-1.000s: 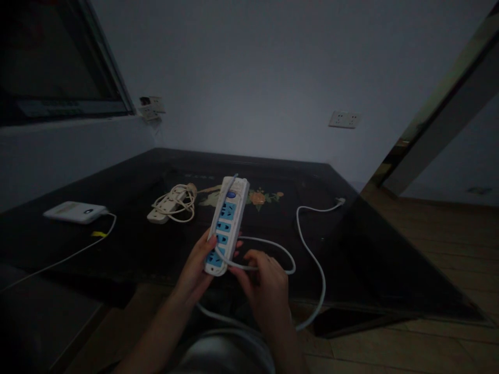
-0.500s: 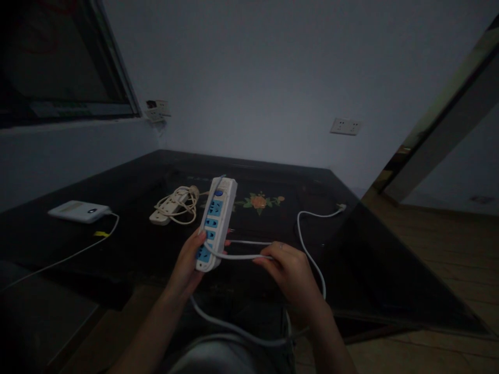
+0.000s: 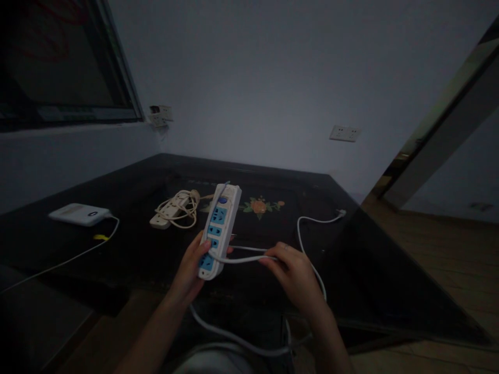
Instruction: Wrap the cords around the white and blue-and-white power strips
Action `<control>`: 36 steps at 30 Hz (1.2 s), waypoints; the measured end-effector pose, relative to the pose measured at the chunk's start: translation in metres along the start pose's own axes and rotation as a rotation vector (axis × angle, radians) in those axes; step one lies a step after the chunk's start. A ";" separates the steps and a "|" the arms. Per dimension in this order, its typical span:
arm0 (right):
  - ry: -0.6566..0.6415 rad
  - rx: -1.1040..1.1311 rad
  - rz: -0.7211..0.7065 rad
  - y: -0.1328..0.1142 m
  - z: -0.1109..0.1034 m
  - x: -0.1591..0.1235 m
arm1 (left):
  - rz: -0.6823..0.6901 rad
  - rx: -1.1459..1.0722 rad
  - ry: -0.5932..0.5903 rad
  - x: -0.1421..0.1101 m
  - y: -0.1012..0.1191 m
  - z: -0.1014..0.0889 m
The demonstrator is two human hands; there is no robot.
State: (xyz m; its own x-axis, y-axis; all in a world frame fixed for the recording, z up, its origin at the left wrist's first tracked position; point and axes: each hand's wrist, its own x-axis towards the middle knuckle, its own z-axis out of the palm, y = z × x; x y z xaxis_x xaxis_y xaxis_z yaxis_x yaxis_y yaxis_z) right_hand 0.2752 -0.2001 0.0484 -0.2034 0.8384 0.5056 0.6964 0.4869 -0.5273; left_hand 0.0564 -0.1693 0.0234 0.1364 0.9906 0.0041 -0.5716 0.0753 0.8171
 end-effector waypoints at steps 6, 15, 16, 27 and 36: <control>-0.246 0.009 -0.023 -0.028 0.014 -0.001 | 0.003 0.019 0.058 0.001 -0.005 0.002; -0.252 -0.349 -0.127 -0.054 0.048 0.006 | 0.036 0.110 0.037 0.000 -0.012 0.002; -0.250 -0.380 -0.138 -0.056 0.049 0.006 | 0.042 0.109 0.042 0.001 -0.012 0.002; -0.271 -0.340 -0.115 -0.054 0.053 0.000 | 0.041 0.091 0.056 0.000 -0.015 0.002; -0.216 -0.350 -0.127 -0.033 0.007 0.012 | 0.085 0.036 0.094 0.005 -0.008 0.000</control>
State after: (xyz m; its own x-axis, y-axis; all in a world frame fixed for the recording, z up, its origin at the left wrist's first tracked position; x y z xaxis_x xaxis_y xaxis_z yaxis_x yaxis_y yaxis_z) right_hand 0.2450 -0.2048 0.0673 -0.4162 0.8273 0.3773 0.8404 0.5084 -0.1878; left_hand 0.0615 -0.1651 0.0162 0.0115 0.9997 0.0219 -0.5483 -0.0120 0.8362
